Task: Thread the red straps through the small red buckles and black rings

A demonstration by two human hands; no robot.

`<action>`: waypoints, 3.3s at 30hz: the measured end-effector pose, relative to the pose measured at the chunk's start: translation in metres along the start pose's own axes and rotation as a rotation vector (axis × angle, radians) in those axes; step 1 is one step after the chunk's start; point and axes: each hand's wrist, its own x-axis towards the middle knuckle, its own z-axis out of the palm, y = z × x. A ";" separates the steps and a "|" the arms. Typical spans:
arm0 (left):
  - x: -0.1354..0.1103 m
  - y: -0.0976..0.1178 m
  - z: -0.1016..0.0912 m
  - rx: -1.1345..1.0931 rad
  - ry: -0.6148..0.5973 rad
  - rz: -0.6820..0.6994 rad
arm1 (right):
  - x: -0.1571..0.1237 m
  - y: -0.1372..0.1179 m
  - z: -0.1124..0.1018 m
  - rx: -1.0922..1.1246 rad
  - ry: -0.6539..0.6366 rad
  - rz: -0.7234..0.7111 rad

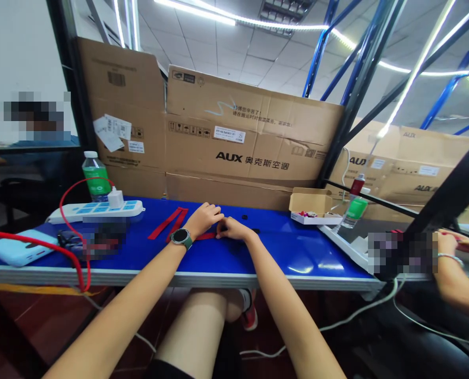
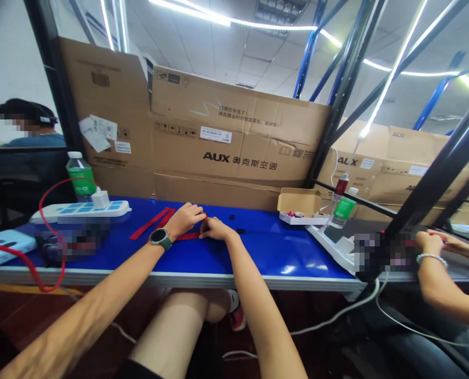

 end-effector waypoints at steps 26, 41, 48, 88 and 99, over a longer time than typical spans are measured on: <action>-0.026 -0.027 0.038 -0.658 0.230 -0.848 | 0.007 -0.034 0.016 -0.647 0.046 -0.104; -0.018 -0.018 0.033 -0.731 0.149 -0.838 | 0.000 -0.008 0.000 -0.269 0.483 0.197; -0.013 -0.010 0.021 -0.960 0.159 -0.896 | 0.000 -0.021 0.001 -0.502 0.439 0.282; -0.006 -0.004 0.005 -0.856 0.217 -0.424 | 0.012 0.000 0.012 0.767 0.458 0.201; -0.005 -0.003 0.007 -0.817 0.236 -0.418 | 0.017 0.009 0.009 0.695 0.639 0.108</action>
